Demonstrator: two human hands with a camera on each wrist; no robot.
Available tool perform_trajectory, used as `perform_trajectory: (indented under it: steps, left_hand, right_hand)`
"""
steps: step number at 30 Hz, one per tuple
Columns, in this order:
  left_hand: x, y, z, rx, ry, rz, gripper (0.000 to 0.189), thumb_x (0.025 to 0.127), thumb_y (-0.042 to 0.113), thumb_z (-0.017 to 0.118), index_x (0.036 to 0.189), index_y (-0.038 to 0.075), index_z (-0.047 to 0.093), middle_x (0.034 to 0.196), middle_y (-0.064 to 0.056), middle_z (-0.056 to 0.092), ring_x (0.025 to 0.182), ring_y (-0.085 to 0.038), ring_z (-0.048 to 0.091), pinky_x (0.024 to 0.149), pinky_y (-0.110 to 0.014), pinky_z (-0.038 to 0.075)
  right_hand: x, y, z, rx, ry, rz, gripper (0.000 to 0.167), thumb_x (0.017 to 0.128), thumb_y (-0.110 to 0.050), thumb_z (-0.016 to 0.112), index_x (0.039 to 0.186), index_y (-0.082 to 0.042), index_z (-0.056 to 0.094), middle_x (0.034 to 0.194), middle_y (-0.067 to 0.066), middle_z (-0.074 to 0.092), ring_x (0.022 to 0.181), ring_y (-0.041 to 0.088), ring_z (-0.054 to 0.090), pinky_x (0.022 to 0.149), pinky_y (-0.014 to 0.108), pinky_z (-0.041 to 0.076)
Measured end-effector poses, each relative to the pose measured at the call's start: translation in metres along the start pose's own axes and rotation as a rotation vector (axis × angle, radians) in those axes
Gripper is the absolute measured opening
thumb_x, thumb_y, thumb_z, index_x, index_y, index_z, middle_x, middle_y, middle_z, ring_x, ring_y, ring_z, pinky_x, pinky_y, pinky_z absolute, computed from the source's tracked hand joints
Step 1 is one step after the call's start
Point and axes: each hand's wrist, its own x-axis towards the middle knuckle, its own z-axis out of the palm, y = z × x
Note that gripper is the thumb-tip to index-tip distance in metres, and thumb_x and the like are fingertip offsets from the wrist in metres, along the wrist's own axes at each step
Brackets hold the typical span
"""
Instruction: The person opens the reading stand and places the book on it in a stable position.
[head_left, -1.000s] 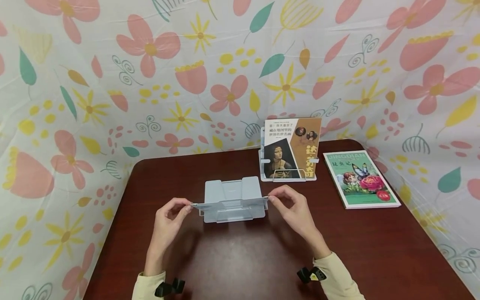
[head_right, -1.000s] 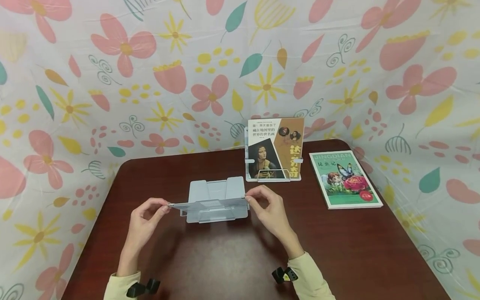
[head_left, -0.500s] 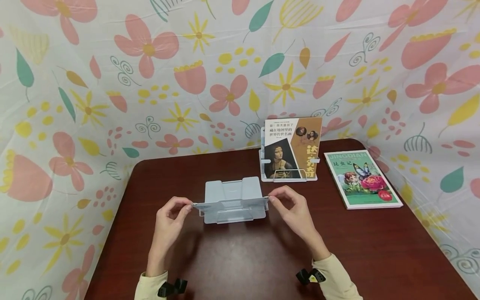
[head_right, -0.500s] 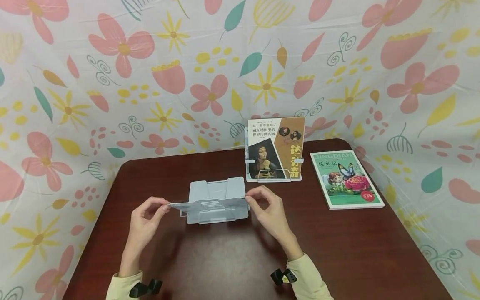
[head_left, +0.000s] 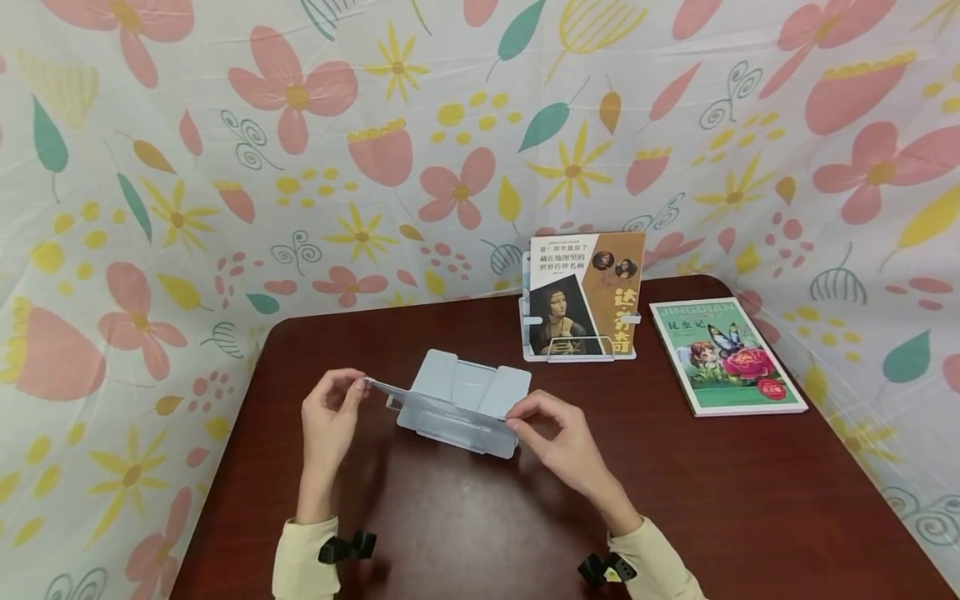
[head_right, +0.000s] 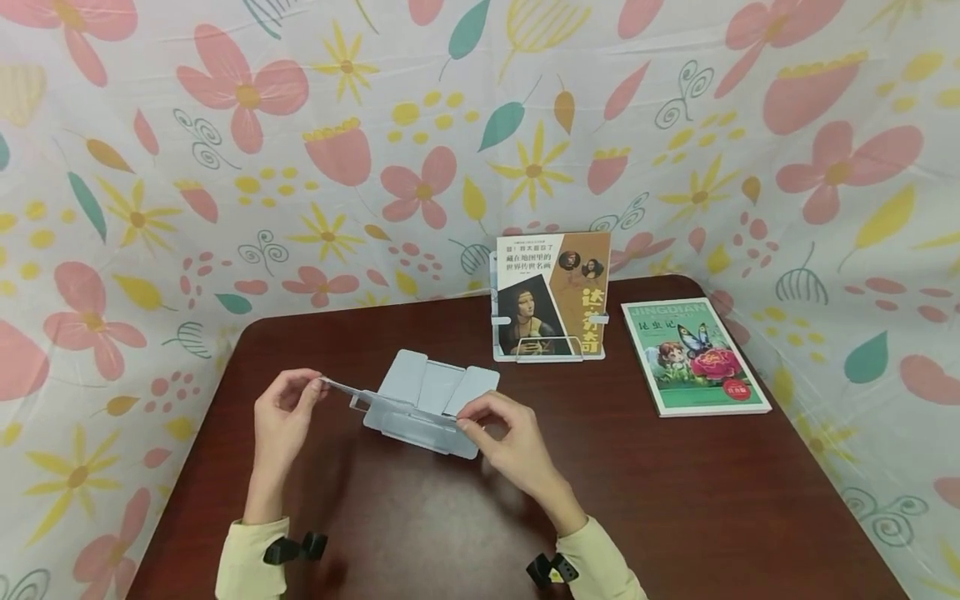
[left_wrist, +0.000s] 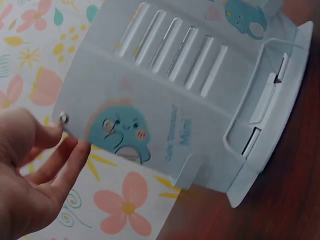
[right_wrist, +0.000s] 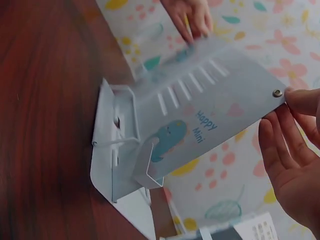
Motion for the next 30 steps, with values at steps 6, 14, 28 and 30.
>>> perform_trajectory:
  steps: [6, 14, 28, 30]
  left_hand:
    - [0.009, -0.001, 0.014, -0.022, 0.149, -0.126, 0.019, 0.097, 0.0, 0.063, 0.11, -0.013, 0.061, 0.096, -0.01, 0.066, 0.082, 0.0, 0.069, 0.077, -0.014, 0.057]
    - [-0.031, 0.011, 0.042, -0.001, 0.003, -0.225, 0.051, 0.102, 0.015, 0.06, 0.146, -0.004, 0.042, 0.143, -0.024, 0.05, 0.126, -0.03, 0.058, 0.098, -0.018, 0.05]
    - [-0.04, 0.015, 0.042, -0.006, -0.216, -0.197, 0.074, 0.098, 0.013, 0.065, 0.16, 0.004, 0.026, 0.158, -0.027, 0.037, 0.137, -0.043, 0.049, 0.111, -0.052, 0.043]
    - [-0.037, 0.012, 0.042, -0.018, -0.236, -0.193, 0.073, 0.098, 0.013, 0.063, 0.16, 0.003, 0.025, 0.159, -0.027, 0.035, 0.139, -0.044, 0.046, 0.113, -0.054, 0.04]
  right_hand:
    - [0.0, -0.004, 0.031, 0.097, -0.094, -0.032, 0.013, 0.087, 0.003, 0.077, 0.094, -0.008, 0.074, 0.089, 0.01, 0.073, 0.085, 0.006, 0.067, 0.072, 0.026, 0.06]
    - [0.0, 0.005, 0.05, 0.078, -0.195, -0.121, 0.009, 0.09, 0.001, 0.074, 0.097, -0.004, 0.073, 0.092, 0.011, 0.075, 0.088, 0.009, 0.07, 0.078, 0.031, 0.061]
    - [0.006, 0.099, 0.009, -0.494, -0.201, 0.172, 0.024, 0.086, -0.001, 0.076, 0.11, -0.003, 0.074, 0.106, 0.011, 0.069, 0.098, 0.026, 0.066, 0.084, 0.041, 0.056]
    - [0.005, 0.101, 0.01, -0.506, -0.217, 0.164, 0.022, 0.086, -0.001, 0.076, 0.108, -0.004, 0.074, 0.104, 0.009, 0.069, 0.096, 0.023, 0.066, 0.084, 0.038, 0.056]
